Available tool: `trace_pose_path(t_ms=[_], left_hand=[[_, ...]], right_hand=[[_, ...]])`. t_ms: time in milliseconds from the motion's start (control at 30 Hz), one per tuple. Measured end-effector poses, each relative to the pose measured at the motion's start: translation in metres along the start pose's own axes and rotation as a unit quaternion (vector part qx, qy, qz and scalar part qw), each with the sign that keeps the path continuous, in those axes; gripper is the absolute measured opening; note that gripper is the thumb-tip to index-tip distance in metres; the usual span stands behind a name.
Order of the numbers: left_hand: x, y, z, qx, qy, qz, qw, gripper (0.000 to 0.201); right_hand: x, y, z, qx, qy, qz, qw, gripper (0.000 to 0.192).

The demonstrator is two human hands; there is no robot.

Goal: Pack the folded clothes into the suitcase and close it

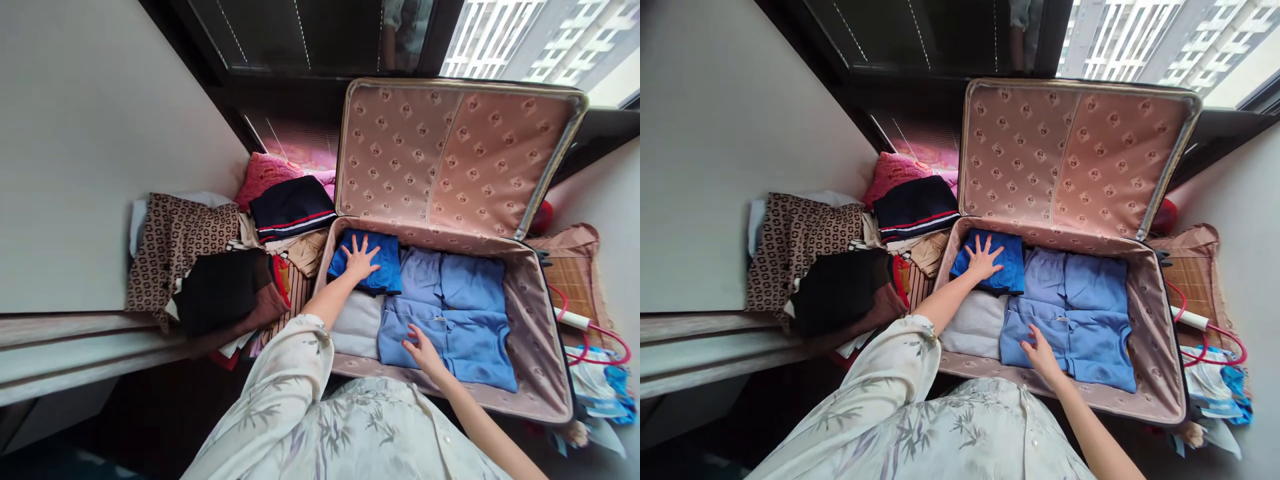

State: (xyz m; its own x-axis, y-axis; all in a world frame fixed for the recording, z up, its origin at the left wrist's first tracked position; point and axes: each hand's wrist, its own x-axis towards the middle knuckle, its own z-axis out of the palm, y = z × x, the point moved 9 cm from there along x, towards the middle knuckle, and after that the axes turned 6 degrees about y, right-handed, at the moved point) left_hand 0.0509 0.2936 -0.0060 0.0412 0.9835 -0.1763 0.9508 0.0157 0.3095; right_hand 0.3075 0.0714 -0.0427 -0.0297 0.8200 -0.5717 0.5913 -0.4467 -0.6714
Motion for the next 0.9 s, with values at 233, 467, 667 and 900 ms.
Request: trace_pose_path(t_ms=[233, 467, 667, 900], left_hand=[[-0.012, -0.039, 0.007, -0.030, -0.005, -0.152, 0.988, 0.070], [-0.024, 0.026, 0.032, -0.026, -0.015, 0.013, 0.999, 0.079], [-0.019, 0.047, 0.062, -0.009, -0.109, 0.015, 0.994, 0.068], [-0.018, 0.032, -0.038, -0.217, -0.061, 0.159, 0.961, 0.040]], right_hand=[[-0.008, 0.014, 0.004, -0.007, -0.014, 0.014, 1.000, 0.060], [0.001, 0.029, 0.018, 0.018, -0.038, 0.018, 0.999, 0.070], [0.001, 0.010, 0.022, -0.002, -0.080, 0.006, 0.997, 0.060], [0.001, -0.002, 0.009, 0.017, -0.074, -0.007, 0.997, 0.056]])
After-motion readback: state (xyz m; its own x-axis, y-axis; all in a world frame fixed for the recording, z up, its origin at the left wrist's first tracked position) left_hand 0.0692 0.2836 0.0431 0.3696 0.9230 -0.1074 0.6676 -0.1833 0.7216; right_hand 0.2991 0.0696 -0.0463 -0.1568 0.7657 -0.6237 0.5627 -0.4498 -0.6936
